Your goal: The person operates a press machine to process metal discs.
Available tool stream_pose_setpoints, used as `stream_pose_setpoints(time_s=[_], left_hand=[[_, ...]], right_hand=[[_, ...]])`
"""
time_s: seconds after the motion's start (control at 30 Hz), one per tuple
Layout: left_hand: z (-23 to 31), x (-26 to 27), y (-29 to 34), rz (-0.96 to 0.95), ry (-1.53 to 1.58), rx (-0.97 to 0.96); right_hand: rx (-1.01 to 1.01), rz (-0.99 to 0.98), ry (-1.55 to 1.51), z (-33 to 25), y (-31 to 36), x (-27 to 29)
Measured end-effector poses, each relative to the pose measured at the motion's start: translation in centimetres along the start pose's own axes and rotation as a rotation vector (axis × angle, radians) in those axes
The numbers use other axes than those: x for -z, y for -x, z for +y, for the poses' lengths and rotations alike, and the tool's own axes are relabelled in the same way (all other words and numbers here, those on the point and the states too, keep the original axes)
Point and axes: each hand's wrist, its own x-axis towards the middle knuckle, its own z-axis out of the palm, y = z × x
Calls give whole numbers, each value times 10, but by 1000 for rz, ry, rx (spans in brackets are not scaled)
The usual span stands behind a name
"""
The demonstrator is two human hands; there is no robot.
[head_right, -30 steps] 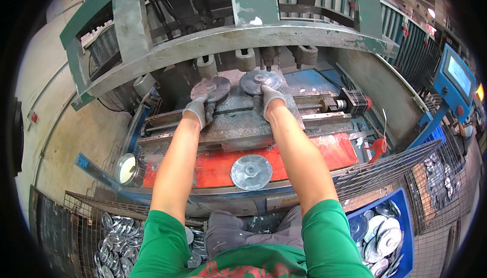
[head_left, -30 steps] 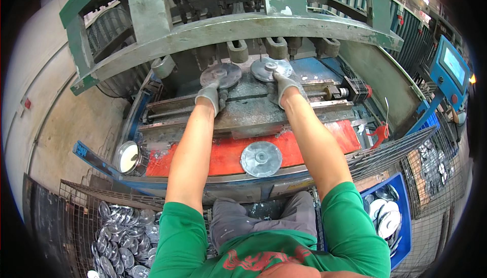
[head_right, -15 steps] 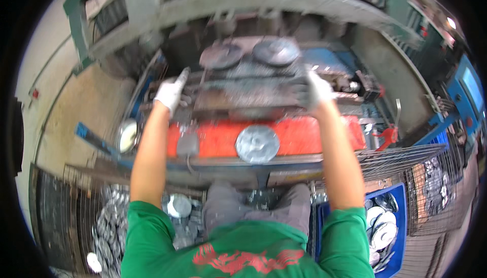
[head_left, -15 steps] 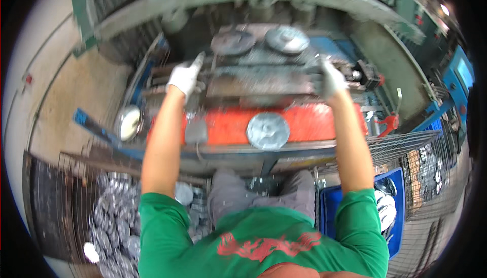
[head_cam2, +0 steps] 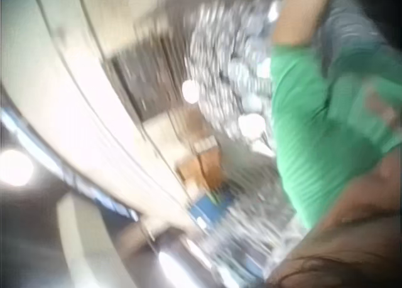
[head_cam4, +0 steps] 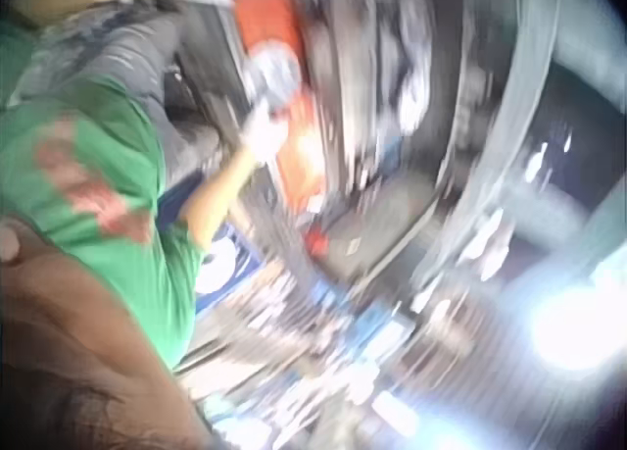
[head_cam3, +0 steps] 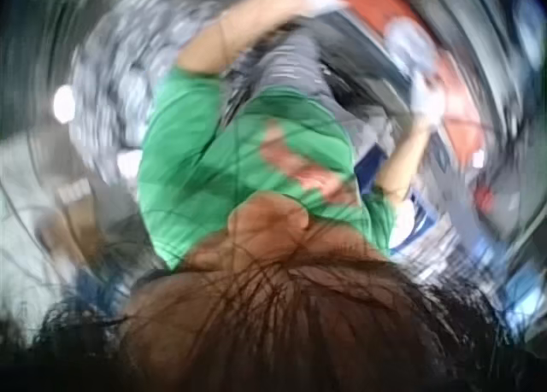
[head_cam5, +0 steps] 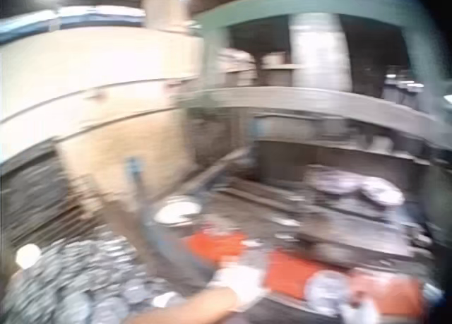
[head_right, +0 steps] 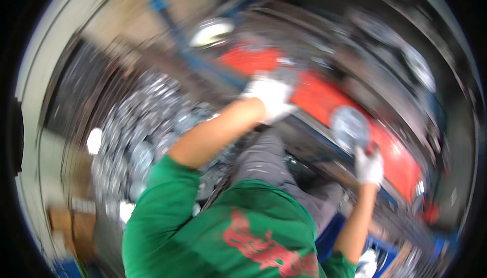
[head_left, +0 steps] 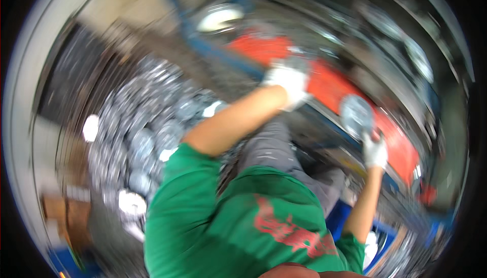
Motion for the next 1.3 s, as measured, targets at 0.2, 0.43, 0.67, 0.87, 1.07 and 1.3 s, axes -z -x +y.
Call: stream_pose_setpoints(time_s=[0.2,0.43,0.67,0.87,1.07,1.3], left_hand=[[-8,-37,138,513,635,253],[-188,-253,320,773,1128,1711],[-273,-260,423,-117,-196,1735],[-342,-291,454,-250,-300,1640],[-357,-289,452,-132,-331,1542],[-324,-229,453,491,196,1751]], right_hand=[[96,99,87,53,-58,-37],[-151,-99,-573,76,-90,-45],[-468,-293,-932,82,-83,-27],[-400,-367,-1048,63,-52,-11],[-300,-539,-1052,21,42,-25],[-342,-84,-769,-30,32,-49]])
